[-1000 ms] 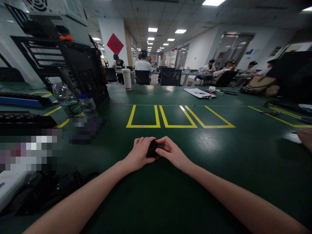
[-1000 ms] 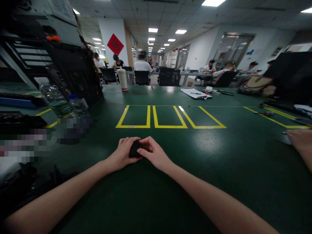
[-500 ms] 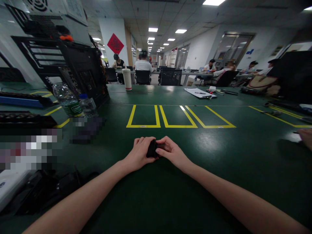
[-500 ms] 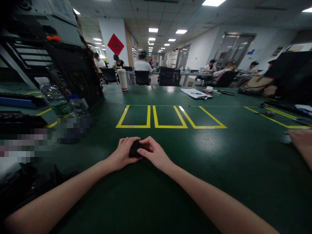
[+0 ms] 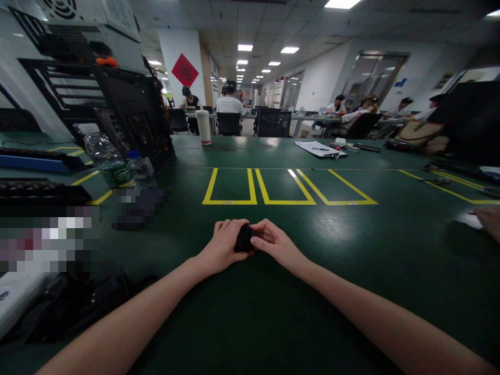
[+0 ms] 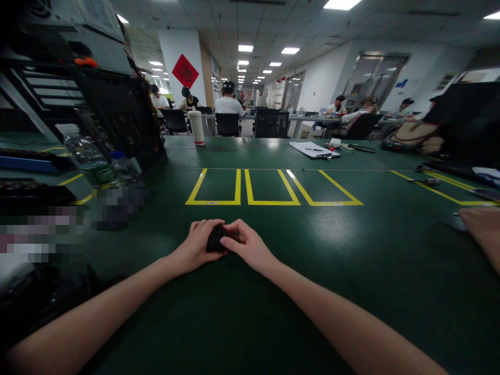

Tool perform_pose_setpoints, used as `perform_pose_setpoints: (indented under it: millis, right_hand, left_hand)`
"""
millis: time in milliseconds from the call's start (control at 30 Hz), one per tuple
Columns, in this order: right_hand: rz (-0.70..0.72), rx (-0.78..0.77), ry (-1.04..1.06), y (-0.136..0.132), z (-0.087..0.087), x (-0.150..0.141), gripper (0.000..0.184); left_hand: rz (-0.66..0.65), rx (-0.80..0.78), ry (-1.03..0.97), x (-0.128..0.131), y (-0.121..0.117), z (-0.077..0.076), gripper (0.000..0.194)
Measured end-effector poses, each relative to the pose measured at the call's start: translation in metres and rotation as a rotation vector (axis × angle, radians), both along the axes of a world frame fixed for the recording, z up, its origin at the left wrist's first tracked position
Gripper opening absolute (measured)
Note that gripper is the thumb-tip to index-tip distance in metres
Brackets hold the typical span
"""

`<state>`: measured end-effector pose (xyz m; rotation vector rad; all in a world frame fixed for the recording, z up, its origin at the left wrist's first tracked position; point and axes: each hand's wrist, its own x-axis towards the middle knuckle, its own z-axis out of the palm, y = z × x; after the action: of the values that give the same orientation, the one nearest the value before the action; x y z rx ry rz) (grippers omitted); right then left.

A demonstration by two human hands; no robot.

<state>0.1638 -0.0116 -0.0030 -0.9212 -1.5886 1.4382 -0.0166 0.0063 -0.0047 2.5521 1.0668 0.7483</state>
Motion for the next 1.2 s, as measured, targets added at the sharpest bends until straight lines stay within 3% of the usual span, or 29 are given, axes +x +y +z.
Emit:
perform_pose_setpoints:
  millis: [200, 433, 600, 767, 967, 1200]
  right_hand:
    - [-0.025, -0.011, -0.053, 0.0020, -0.0008, -0.0004, 0.029]
    - [0.073, -0.008, 0.028, -0.0009, 0.0027, 0.0012, 0.035]
    - [0.019, 0.004, 0.026, -0.0017, 0.0044, -0.0021, 0.021]
    - [-0.010, -0.021, -0.030, 0.0002, 0.0032, -0.0015, 0.028]
    - [0.055, 0.002, 0.003, -0.0005, 0.0021, 0.0016, 0.036]
    - [0.010, 0.003, 0.025, -0.0006, 0.0024, -0.0017, 0.023]
  left_hand:
    - [0.004, -0.008, 0.001, 0.0015, 0.0003, 0.0006, 0.056]
    - [-0.003, 0.001, 0.013, 0.0003, 0.0005, -0.0004, 0.059]
    - [0.005, -0.002, 0.001, 0.0005, 0.0008, -0.0013, 0.057]
    - [-0.006, -0.015, -0.001, 0.0009, 0.0001, 0.0013, 0.056]
    - [0.002, -0.007, -0.004, 0.0002, 0.0005, -0.0002, 0.059]
    - [0.007, -0.009, -0.006, 0.0004, 0.0006, -0.0005, 0.058]
